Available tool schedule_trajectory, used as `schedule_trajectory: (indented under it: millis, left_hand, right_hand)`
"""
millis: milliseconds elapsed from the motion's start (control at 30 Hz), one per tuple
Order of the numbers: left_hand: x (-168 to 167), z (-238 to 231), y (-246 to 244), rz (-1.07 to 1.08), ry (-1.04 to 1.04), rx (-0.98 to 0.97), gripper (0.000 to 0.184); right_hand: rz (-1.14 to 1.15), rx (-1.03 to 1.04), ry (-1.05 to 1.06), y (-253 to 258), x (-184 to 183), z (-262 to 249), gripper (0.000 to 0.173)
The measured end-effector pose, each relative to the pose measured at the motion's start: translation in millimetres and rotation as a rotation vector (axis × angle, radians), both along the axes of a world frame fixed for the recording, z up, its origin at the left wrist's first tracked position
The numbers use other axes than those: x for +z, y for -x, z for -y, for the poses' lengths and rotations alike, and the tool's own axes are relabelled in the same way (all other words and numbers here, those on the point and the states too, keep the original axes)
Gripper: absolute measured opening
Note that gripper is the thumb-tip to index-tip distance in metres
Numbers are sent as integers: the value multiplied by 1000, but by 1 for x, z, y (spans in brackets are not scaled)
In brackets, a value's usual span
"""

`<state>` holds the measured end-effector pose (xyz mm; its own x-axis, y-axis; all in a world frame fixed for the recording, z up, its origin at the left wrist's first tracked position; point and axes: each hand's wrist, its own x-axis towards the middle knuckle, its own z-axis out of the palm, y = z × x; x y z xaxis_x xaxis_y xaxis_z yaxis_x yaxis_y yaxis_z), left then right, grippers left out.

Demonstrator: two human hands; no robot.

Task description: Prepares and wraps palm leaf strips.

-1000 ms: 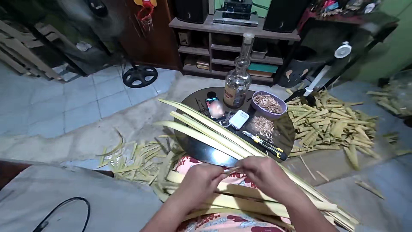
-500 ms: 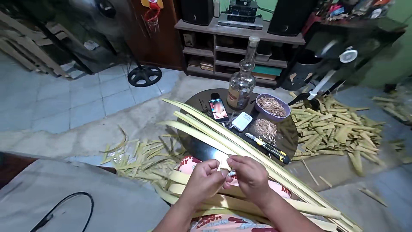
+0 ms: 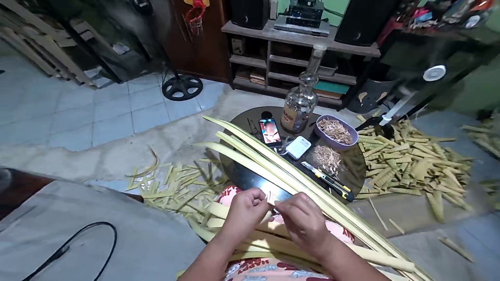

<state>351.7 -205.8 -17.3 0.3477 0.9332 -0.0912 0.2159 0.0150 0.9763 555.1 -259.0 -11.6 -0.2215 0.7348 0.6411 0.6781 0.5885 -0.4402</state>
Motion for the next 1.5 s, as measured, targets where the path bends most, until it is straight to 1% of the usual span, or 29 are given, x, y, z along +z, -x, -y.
schedule_trajectory:
  millis: [33, 67, 133, 200, 267, 300, 400, 467, 600, 667, 700, 767, 833, 867, 933, 967, 1000, 1033, 1067, 1100, 1133, 1200, 1233, 1267, 1300, 1367, 1400, 1433, 1500]
  left_hand:
    - [1, 1, 1, 61, 37, -43, 9]
    - [2, 2, 2, 108, 58, -71, 12]
    - [3, 3, 1, 163, 55, -76, 15]
    - [6, 6, -1, 211, 32, -85, 17]
    - [9, 9, -6, 223, -2, -98, 19]
    - [9, 10, -7, 211, -23, -102, 19]
    - [3, 10, -9, 163, -11, -165, 19]
    - [3, 12, -8, 231, 117, -210, 21]
    - [9, 20, -3, 696, 568, -241, 23]
    - [11, 19, -3, 848, 678, -331, 28]
    - [10, 19, -3, 874, 673, -344, 32]
    - [8, 16, -3, 773, 522, -287, 28]
    - [10, 12, -2, 544, 278, -177, 24]
    - [11, 10, -1, 426, 176, -100, 21]
    - [13, 6, -4, 234, -8, 120, 16]
    - [14, 6, -8, 193, -88, 230, 15]
    - [16, 7, -11, 180, -163, 295, 12]
    - [18, 10, -16, 189, -224, 318, 11]
    - [18, 13, -20, 198, -278, 307, 19]
    - [17, 15, -24, 190, -331, 268, 28]
    - [15, 15, -26, 153, -386, 214, 34]
    - [13, 16, -28, 91, -485, 138, 34]
    - [14, 15, -29, 101, -497, 112, 32]
    - [17, 12, -29, 129, -473, 92, 31]
    - [20, 9, -26, 173, -413, 73, 33]
    - [24, -1, -18, 263, -279, 49, 46]
    - [25, -5, -15, 291, -250, 61, 44]
    - [28, -7, -13, 316, -257, 66, 37]
    - [33, -7, -12, 348, -305, 38, 27]
  right_hand:
    - [17, 7, 19, 1, -3, 0, 20]
    - [-9, 22, 81, 2, -2, -1, 21]
    - [-173, 80, 276, -2, 11, -5, 21]
    - [-348, 89, 401, -6, 23, -14, 22]
    - [-465, 100, 528, -7, 30, -23, 27]
    - [-536, 137, 599, -8, 29, -26, 27]
    - [-734, 211, 714, -6, 23, -29, 19]
    - [-860, 258, 776, -2, 16, -26, 19]
    - [-1157, 548, 978, -8, 7, -22, 19]
    - [-1252, 683, 1034, -12, 2, -22, 18]
    - [-1259, 705, 1041, -12, 2, -23, 17]
    - [-1159, 628, 1013, -9, 8, -27, 18]
    - [-894, 437, 877, -6, 17, -32, 23]
    - [-752, 335, 747, -4, 20, -33, 23]
    - [-487, 154, 368, 1, 17, -31, 18]
    - [-363, 94, 188, 5, 14, -30, 17]
    - [-263, 58, 54, 11, 9, -31, 18]
    - [-190, 38, -15, 17, 4, -31, 20]
    - [-150, 22, -24, 23, -1, -30, 24]
    - [-177, 20, 22, 27, -2, -30, 26]
    - [-285, 41, 105, 28, 1, -30, 25]
    - [-653, 97, 273, 28, 11, -29, 21]
    - [-798, 88, 325, 26, 18, -29, 25]
    - [-872, 71, 353, 23, 24, -29, 30]
    - [-888, 62, 355, 19, 29, -29, 33]
    - [-854, 76, 287, 14, 32, -26, 24]
    - [-867, 98, 276, 11, 35, -25, 19]
    - [-945, 129, 331, 9, 41, -24, 16]
    - [-1207, 177, 622, 7, 48, -24, 12]
